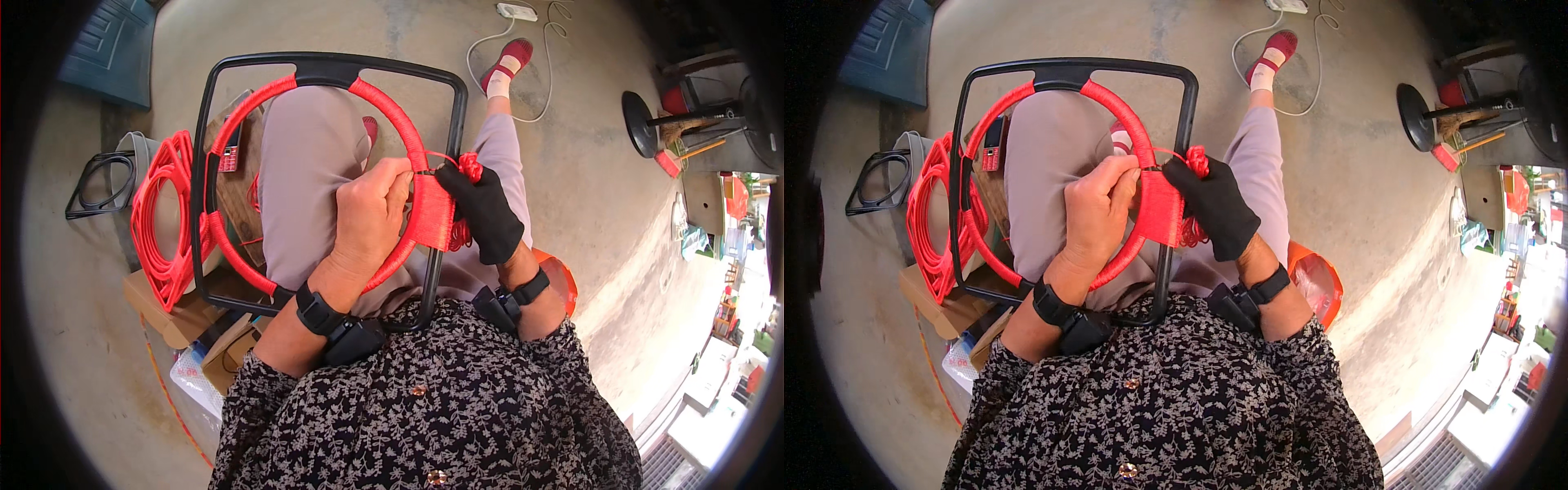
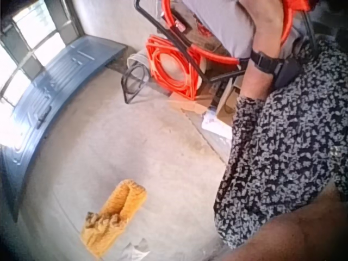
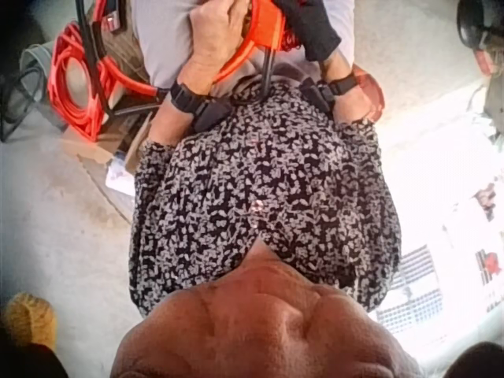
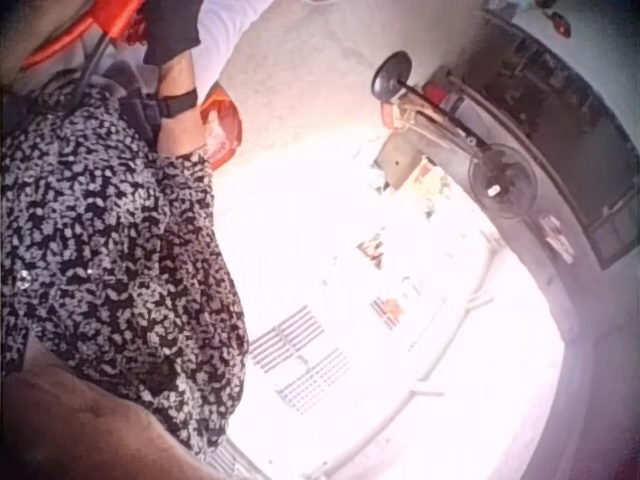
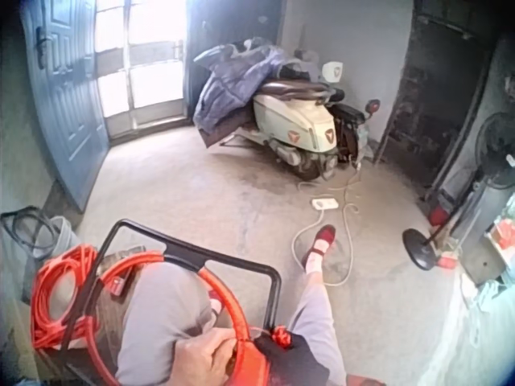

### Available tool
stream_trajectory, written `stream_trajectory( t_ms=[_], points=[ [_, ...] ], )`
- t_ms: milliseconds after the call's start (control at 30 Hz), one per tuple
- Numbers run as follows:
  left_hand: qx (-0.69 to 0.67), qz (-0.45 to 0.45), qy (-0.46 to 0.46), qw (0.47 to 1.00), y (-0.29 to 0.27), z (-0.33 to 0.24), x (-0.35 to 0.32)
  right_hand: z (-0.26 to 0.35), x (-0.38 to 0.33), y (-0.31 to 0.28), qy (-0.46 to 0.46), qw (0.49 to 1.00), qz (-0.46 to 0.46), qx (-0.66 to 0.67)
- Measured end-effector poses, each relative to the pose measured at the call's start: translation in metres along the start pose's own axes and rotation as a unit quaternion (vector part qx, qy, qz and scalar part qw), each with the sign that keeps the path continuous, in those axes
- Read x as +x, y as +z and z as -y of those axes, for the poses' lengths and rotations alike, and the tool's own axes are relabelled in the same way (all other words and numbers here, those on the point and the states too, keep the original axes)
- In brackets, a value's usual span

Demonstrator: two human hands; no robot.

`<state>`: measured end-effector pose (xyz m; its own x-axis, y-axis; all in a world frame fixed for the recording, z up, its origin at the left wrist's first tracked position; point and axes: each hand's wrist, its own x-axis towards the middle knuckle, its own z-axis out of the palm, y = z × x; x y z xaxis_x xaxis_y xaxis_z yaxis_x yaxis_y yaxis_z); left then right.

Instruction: The recorder is wrapping a red cable around a black metal frame.

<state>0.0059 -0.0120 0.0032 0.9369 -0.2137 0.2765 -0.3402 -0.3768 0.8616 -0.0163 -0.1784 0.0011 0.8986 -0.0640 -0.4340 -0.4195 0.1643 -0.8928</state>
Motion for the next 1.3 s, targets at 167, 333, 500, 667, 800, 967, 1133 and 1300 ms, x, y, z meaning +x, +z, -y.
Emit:
stream_trajectory(
  t_ms=[167,333,500,667,800,967,1133,1300],
  points=[
    [0.010,0.011,-0.004,1.000,0.001,-0.005,0.006,-0.002,-0.002,-0.002,-0.020,1.000,-0.013,0.007],
    [-0.081,0.012,-0.101,0.992,0.004,-0.010,0.008,-0.008,0.004,-0.008,-0.018,1.000,-0.002,0.011],
    [-0.239,0.030,-0.171,0.955,0.004,-0.006,0.005,0.004,-0.002,-0.036,0.045,0.995,0.085,-0.010],
    [-0.284,0.059,-0.216,0.932,0.002,-0.008,0.003,-0.002,-0.002,-0.065,0.034,0.990,0.089,0.104],
    [-0.276,0.060,-0.225,0.933,0.000,-0.007,0.003,0.001,-0.010,-0.059,-0.014,0.925,0.045,0.377],
    [-0.342,0.063,-0.283,0.894,0.001,-0.008,0.004,-0.005,0.002,-0.063,-0.054,0.864,0.124,0.484],
    [-0.397,0.092,-0.347,0.844,0.002,-0.001,0.005,-0.025,0.011,-0.075,-0.031,0.861,0.107,0.496],
    [-0.376,0.135,-0.340,0.851,0.003,-0.006,0.009,-0.044,0.011,-0.076,0.025,0.906,0.090,0.413]
  ],
)
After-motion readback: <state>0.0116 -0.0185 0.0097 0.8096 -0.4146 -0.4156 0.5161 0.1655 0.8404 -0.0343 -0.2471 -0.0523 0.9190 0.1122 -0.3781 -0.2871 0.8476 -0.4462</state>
